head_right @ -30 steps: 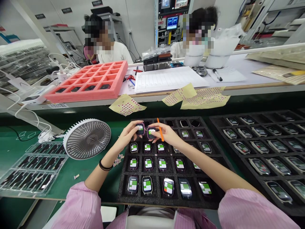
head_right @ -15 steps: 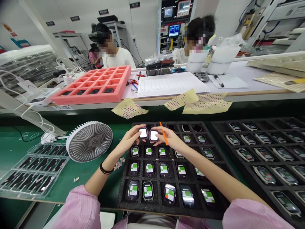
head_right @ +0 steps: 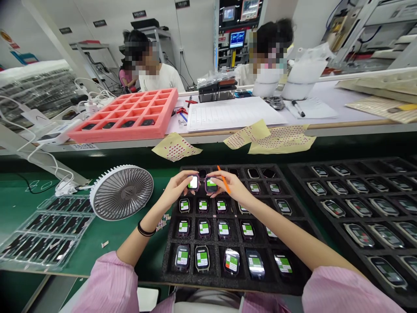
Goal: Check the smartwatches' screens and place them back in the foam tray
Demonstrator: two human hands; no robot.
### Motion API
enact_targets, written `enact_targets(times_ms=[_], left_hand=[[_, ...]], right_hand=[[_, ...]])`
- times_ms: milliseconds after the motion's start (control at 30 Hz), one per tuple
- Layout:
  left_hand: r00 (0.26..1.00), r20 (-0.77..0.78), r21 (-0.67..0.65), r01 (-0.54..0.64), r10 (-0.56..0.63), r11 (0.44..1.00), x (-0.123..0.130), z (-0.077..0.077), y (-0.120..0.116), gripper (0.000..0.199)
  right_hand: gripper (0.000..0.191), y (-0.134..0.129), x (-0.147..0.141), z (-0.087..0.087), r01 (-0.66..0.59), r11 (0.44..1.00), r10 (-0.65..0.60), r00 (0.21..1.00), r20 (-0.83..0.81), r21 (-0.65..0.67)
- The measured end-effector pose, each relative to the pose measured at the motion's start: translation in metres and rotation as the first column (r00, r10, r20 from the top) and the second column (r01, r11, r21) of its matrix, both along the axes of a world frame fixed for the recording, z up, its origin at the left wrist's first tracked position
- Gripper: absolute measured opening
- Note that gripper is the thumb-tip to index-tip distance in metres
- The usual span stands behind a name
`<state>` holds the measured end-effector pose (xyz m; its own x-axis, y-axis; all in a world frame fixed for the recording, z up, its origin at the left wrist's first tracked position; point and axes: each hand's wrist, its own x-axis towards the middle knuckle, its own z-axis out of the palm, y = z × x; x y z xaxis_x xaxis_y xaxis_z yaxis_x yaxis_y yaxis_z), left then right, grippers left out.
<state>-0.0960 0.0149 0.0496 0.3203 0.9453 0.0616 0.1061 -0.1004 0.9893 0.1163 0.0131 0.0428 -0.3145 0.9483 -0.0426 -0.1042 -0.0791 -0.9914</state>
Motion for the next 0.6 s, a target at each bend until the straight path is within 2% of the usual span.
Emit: enact_targets(times_ms=[367, 467, 600], left_hand=[[0.999, 0.042, -0.028, -0.023, 0.024, 0.999, 0.0023, -0.0015, 0.0002, 0.031], [0.999, 0.038, -0.022, 0.021, -0.02, 1.0, 0.0015, -0.0034, 0.0008, 0.033], [0.991, 0.045, 0.002, 0.123, -0.123, 0.992, -0.0008, -0.0062, 0.002, 0.045]], right_hand=[[0.039, -0.0029, -0.0028, 0.0046, -0.03, 0.999, 0.03, 1.0, 0.008, 0.027], [0.037, -0.004, -0.0017, 0.0055, -0.023, 0.999, 0.023, 1.0, 0.005, 0.045], [0.036, -0.0024, 0.001, 0.0037, -0.021, 0.998, 0.02, 1.0, 0.015, 0.062]])
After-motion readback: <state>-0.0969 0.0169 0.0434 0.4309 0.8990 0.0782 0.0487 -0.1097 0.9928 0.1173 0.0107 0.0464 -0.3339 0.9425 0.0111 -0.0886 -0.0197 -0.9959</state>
